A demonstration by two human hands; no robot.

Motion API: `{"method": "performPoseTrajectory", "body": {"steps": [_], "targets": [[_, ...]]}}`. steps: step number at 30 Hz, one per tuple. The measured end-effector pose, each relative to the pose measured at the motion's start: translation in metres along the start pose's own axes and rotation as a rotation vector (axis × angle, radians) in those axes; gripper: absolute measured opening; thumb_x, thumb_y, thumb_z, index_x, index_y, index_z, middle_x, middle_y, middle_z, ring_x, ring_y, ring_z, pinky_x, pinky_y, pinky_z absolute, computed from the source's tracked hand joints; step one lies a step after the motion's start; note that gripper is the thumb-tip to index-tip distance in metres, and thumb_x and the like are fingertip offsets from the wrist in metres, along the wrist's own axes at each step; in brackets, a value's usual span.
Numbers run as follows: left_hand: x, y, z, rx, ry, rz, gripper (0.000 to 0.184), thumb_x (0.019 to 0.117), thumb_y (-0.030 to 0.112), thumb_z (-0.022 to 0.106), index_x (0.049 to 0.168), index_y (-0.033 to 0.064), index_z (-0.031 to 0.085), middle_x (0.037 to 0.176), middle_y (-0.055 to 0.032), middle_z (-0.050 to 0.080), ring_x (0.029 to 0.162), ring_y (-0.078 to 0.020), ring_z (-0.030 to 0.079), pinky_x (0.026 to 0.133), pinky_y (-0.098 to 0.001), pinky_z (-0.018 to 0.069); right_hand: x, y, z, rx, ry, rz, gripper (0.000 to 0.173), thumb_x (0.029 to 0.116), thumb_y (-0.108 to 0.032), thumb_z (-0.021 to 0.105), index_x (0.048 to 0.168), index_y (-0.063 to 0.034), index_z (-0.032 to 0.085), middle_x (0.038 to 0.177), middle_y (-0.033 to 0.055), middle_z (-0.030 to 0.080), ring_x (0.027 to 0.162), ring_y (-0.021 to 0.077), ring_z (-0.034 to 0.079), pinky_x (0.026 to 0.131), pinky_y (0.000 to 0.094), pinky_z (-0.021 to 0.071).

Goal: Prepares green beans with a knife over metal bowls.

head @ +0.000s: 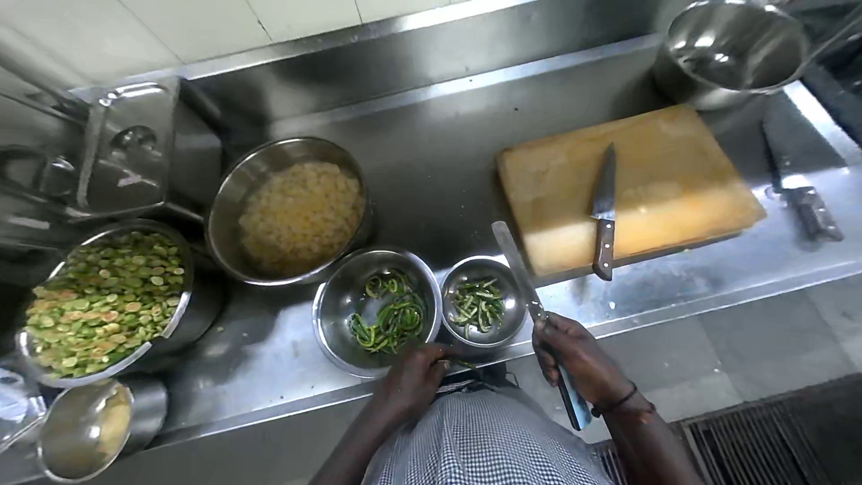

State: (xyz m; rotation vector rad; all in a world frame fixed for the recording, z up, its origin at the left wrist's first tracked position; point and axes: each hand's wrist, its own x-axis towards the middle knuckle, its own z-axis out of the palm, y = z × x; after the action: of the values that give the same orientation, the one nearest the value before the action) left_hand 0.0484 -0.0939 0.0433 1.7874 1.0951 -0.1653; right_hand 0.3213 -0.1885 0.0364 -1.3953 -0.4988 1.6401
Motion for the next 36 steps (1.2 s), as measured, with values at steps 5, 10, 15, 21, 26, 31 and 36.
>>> {"method": "performPoseTrajectory", "body": {"steps": [5, 10, 15, 21, 26, 31, 36], "targets": [[0.0, -0.007, 0.014, 0.06, 0.07, 0.013, 0.028, 0.1043, 0.016, 0.055, 0.127, 0.0131, 0.07, 0.125, -0.0058, 0.069, 0.113, -0.0186, 0.067, 0.102, -0.0409, 0.0525, -0.001, 0.005, -0.011, -0.017, 0.012, 0.005, 0.026, 0.1073, -0.027, 0.049, 0.093, -0.0073, 0.059, 0.061, 0.0045, 0.048, 0.042, 0.0114, 0.047, 0.041, 0.0259, 0.0479], [0.025, -0.026, 0.059, 0.429, 0.032, 0.178, 0.028, 0.1002, 0.012, 0.059, 0.127, 0.0089, 0.069, 0.128, -0.0143, 0.066, 0.119, -0.0308, 0.064, 0.102, -0.0476, 0.0525, 0.0, 0.002, -0.013, -0.071, 0.022, 0.038, 0.026, 0.1078, -0.024, 0.048, 0.094, -0.0063, 0.059, 0.061, 0.0049, 0.049, 0.044, 0.0119, 0.048, 0.043, 0.0254, 0.0479], [0.034, -0.027, 0.067, 0.51, 0.042, 0.147, 0.021, 0.0991, 0.011, 0.059, 0.115, 0.0058, 0.072, 0.12, -0.0156, 0.068, 0.114, -0.031, 0.066, 0.097, -0.0465, 0.0551, -0.007, 0.002, -0.015, -0.116, 0.016, 0.024, 0.025, 0.1076, -0.027, 0.05, 0.096, -0.0073, 0.06, 0.06, 0.0046, 0.048, 0.043, 0.0119, 0.047, 0.042, 0.0258, 0.0471], [0.019, -0.008, 0.041, -0.031, 0.103, -0.018, 0.02, 0.0989, 0.024, 0.066, 0.11, 0.0102, 0.076, 0.107, -0.0052, 0.072, 0.095, -0.0168, 0.069, 0.09, -0.0391, 0.0561, -0.011, 0.006, -0.022, -0.115, 0.023, 0.007, 0.024, 0.1077, -0.025, 0.05, 0.098, -0.0061, 0.061, 0.061, 0.0059, 0.049, 0.044, 0.0132, 0.048, 0.042, 0.0265, 0.0478], [0.014, 0.007, 0.017, -0.514, 0.194, -0.081, 0.01, 0.0909, 0.01, 0.077, 0.1, 0.0077, 0.074, 0.09, -0.0034, 0.071, 0.076, -0.014, 0.066, 0.072, -0.0317, 0.0575, -0.01, 0.007, -0.023, -0.116, 0.019, 0.001, 0.024, 0.1078, -0.026, 0.05, 0.099, -0.0064, 0.061, 0.063, 0.0059, 0.05, 0.044, 0.0126, 0.048, 0.042, 0.0258, 0.0476], [0.016, 0.022, 0.007, -0.63, 0.282, -0.011, 0.01, 0.088, 0.004, 0.078, 0.097, 0.005, 0.074, 0.088, -0.0073, 0.07, 0.071, -0.016, 0.063, 0.064, -0.029, 0.0542, -0.005, 0.011, -0.015, -0.236, 0.037, -0.035, 0.022, 0.1079, -0.023, 0.051, 0.107, -0.0048, 0.062, 0.067, 0.0071, 0.056, 0.051, 0.0154, 0.054, 0.05, 0.0295, 0.0517], [0.025, 0.037, 0.004, -0.565, 0.279, 0.104, 0.009, 0.0883, 0.006, 0.078, 0.097, 0.0094, 0.076, 0.089, -0.004, 0.072, 0.073, -0.0154, 0.065, 0.066, -0.0295, 0.0561, 0.004, 0.007, 0.004, -0.461, 0.071, -0.118, 0.041, 0.0897, -0.036, 0.077, 0.119, -0.0098, 0.063, 0.092, 0.0057, 0.067, 0.069, 0.0174, 0.064, 0.062, 0.0356, 0.0567]]}}
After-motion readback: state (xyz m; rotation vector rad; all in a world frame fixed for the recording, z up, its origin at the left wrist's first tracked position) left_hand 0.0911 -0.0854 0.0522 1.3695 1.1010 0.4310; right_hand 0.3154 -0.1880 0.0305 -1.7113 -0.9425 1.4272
